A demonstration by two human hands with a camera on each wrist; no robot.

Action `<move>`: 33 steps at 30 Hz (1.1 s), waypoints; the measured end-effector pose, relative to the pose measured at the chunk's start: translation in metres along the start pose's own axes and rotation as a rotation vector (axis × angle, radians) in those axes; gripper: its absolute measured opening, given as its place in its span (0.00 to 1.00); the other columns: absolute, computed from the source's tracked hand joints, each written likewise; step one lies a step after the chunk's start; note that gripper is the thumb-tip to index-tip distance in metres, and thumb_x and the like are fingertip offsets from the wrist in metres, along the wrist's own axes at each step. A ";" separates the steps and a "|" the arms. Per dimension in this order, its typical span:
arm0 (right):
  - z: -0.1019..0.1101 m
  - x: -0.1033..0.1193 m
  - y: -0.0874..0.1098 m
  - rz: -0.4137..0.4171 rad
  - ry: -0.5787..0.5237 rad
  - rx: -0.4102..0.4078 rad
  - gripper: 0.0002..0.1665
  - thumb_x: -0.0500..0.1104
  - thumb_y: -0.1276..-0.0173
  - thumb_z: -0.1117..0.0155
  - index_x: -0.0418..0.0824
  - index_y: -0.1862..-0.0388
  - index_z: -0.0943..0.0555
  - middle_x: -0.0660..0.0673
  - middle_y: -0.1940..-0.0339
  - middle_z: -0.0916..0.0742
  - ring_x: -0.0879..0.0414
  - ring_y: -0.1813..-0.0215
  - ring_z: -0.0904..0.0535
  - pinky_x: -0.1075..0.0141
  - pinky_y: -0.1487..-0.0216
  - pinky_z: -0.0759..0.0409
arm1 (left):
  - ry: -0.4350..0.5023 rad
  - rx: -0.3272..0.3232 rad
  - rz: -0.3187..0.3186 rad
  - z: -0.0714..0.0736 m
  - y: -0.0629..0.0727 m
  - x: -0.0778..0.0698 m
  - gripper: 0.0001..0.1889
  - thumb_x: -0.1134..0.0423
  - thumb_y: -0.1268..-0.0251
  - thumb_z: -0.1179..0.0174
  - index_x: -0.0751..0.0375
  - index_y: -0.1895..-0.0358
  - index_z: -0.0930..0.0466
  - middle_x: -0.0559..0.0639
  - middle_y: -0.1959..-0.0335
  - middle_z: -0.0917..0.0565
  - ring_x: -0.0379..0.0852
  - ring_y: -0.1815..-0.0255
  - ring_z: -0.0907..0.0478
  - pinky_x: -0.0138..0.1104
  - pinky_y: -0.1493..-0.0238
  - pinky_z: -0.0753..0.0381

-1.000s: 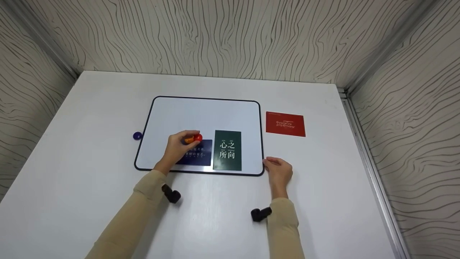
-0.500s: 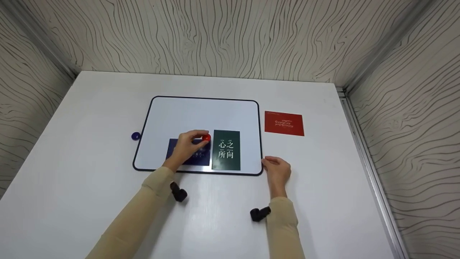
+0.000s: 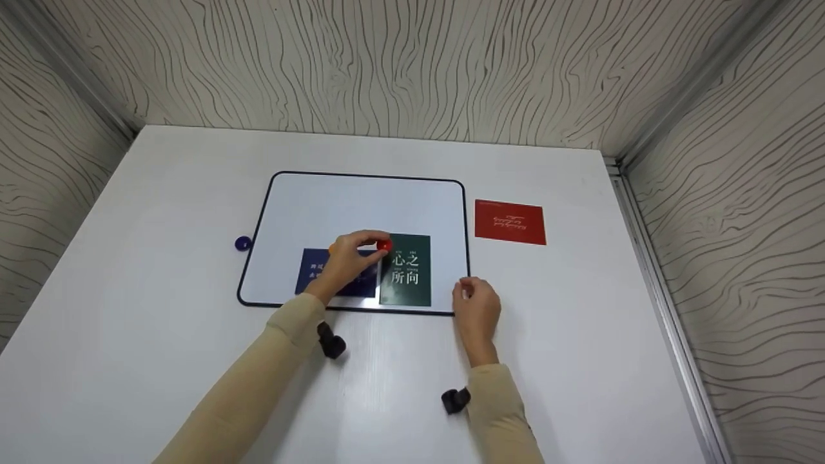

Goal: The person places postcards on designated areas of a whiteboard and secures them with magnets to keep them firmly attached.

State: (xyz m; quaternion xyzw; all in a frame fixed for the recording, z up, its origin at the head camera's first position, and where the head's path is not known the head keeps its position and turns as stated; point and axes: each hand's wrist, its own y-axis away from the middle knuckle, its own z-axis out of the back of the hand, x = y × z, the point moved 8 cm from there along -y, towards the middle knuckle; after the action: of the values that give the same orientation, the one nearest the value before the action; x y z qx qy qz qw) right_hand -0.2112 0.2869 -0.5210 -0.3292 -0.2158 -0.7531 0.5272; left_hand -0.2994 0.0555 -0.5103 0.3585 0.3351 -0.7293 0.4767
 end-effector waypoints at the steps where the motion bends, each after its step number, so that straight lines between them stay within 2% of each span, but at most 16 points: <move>1: -0.005 0.007 0.003 0.048 0.018 0.035 0.13 0.37 0.33 0.39 0.32 0.53 0.18 0.33 0.53 0.14 0.43 0.50 0.18 0.63 0.50 0.16 | -0.001 0.004 0.003 0.000 -0.001 0.000 0.16 0.67 0.37 0.38 0.62 0.46 0.19 0.53 0.48 0.14 0.46 0.44 0.19 0.36 0.37 0.21; 4: -0.024 0.024 0.013 0.184 0.070 0.164 0.18 0.38 0.33 0.38 0.34 0.46 0.21 0.35 0.44 0.16 0.42 0.38 0.22 0.49 0.34 0.24 | -0.009 0.022 0.033 -0.003 -0.003 0.001 0.16 0.67 0.36 0.38 0.60 0.45 0.19 0.52 0.46 0.15 0.46 0.42 0.20 0.35 0.35 0.23; 8: -0.044 0.035 0.024 0.350 0.144 0.286 0.24 0.42 0.34 0.36 0.36 0.39 0.24 0.38 0.33 0.22 0.42 0.28 0.31 0.45 0.23 0.41 | -0.031 0.038 0.044 -0.007 -0.007 0.001 0.16 0.66 0.36 0.39 0.59 0.45 0.20 0.51 0.44 0.16 0.45 0.40 0.20 0.35 0.34 0.24; 11: -0.052 0.038 0.031 0.411 0.168 0.330 0.27 0.44 0.33 0.37 0.36 0.37 0.26 0.39 0.30 0.25 0.42 0.24 0.36 0.45 0.21 0.49 | -0.033 0.042 0.037 -0.011 -0.010 0.000 0.15 0.66 0.36 0.39 0.59 0.45 0.19 0.51 0.45 0.16 0.45 0.42 0.20 0.35 0.35 0.23; 17: -0.054 0.038 0.033 0.401 0.131 0.351 0.28 0.43 0.32 0.38 0.38 0.35 0.27 0.39 0.30 0.25 0.42 0.24 0.37 0.44 0.21 0.50 | -0.026 0.063 0.060 -0.016 -0.014 -0.001 0.15 0.66 0.35 0.40 0.58 0.45 0.20 0.51 0.45 0.16 0.44 0.45 0.19 0.34 0.37 0.22; 20: -0.052 0.038 0.032 0.359 0.069 0.348 0.26 0.41 0.32 0.39 0.37 0.35 0.26 0.37 0.31 0.24 0.42 0.25 0.35 0.44 0.21 0.49 | -0.029 0.072 0.078 -0.018 -0.017 0.000 0.16 0.66 0.34 0.41 0.59 0.44 0.20 0.52 0.45 0.16 0.45 0.44 0.19 0.34 0.36 0.22; 23: -0.053 0.037 0.033 0.314 0.039 0.380 0.26 0.41 0.31 0.40 0.37 0.34 0.28 0.36 0.30 0.25 0.41 0.24 0.36 0.44 0.21 0.51 | -0.052 0.073 0.086 -0.019 -0.021 -0.002 0.16 0.65 0.33 0.41 0.59 0.43 0.21 0.52 0.45 0.16 0.45 0.42 0.20 0.34 0.35 0.23; 28: -0.062 0.036 0.039 0.282 0.134 0.500 0.30 0.47 0.29 0.42 0.37 0.31 0.31 0.38 0.26 0.31 0.42 0.21 0.44 0.44 0.20 0.57 | -0.104 0.074 0.095 -0.021 -0.027 -0.008 0.17 0.64 0.33 0.41 0.58 0.43 0.21 0.52 0.43 0.17 0.45 0.40 0.20 0.34 0.34 0.24; 33: -0.064 0.033 0.040 0.265 0.173 0.531 0.30 0.47 0.29 0.42 0.36 0.32 0.30 0.41 0.25 0.33 0.44 0.21 0.44 0.45 0.19 0.57 | -0.142 0.076 0.117 -0.024 -0.031 -0.007 0.16 0.64 0.33 0.41 0.57 0.43 0.21 0.51 0.44 0.17 0.45 0.41 0.20 0.34 0.34 0.24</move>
State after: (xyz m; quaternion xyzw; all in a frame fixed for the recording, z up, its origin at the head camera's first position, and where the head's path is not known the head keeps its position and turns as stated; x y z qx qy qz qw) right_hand -0.1986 0.2081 -0.5419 -0.1400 -0.3146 -0.6201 0.7049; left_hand -0.3210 0.0889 -0.5123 0.3428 0.2510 -0.7360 0.5271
